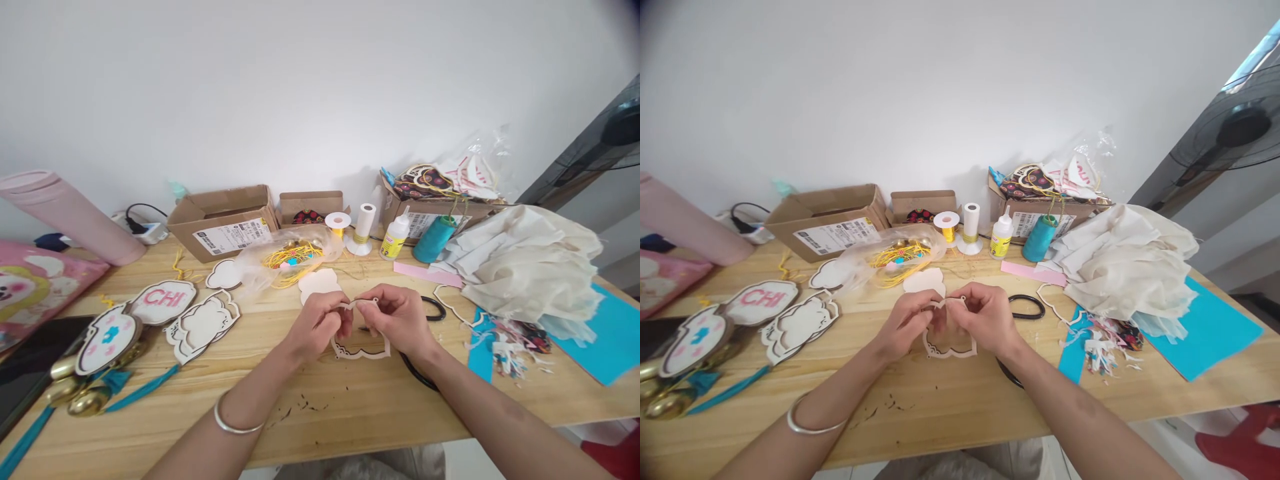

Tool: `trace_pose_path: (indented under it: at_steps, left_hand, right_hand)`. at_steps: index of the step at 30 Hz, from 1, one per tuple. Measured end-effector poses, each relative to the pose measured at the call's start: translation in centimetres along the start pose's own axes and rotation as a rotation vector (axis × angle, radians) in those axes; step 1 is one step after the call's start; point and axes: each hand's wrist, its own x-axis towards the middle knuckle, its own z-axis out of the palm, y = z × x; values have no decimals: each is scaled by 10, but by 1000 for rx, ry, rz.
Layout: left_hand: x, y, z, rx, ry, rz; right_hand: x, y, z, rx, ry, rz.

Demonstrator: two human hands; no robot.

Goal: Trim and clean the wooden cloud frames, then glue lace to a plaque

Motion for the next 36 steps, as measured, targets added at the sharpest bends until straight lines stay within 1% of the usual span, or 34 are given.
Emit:
trace_pose_path:
  at_steps: [3, 7, 11, 14, 18, 20, 24, 25, 26, 27, 29, 30, 31, 33, 36]
  left_hand:
    - [3, 2, -2, 155, 12, 10]
    - [6, 0, -5, 381, -9, 24]
    - [6, -4, -5, 436, -34, 29]
    - [5, -7, -3, 408, -17, 47]
    - [2, -10, -1, 311, 33, 102]
    - [0, -11, -1, 228, 30, 105]
    - [0, -10, -4, -21, -32, 47]
    - [0, -9, -5, -34, -16, 49]
    - [1, -7, -6, -4, 28, 68]
    - [2, -6, -6, 66, 97, 99]
    - [4, -4, -6, 279, 254, 156]
    - [5, -3, -6, 393, 319, 177]
    - [5, -2, -5, 497, 361, 189]
    - [5, 0, -3, 657, 372, 197]
    - [5, 1, 1, 784, 332, 216]
  right_hand:
    - [3, 1, -3, 28, -4, 23]
    - [3, 4, -5, -14, -44, -21]
    - [0, 2, -4, -87, -50, -84]
    - [-2, 1, -2, -143, -54, -125]
    - [-5, 1, 1, -185, -51, -186]
    - [-5, 1, 1, -154, -41, -154]
    - [-1, 1, -2, -50, -24, -22]
    - [0, 1, -3, -39, -13, -3]
    - [1, 1, -4, -38, 7, 5]
    - [2, 2, -5, -47, 34, 3]
    - [4, 3, -7, -100, 100, -35]
    - [4, 4, -7, -141, 132, -71]
    - [4, 4, -7, -188, 160, -112]
    - [3, 5, -6, -279, 194, -191]
    - [2, 4, -6, -367, 207, -271]
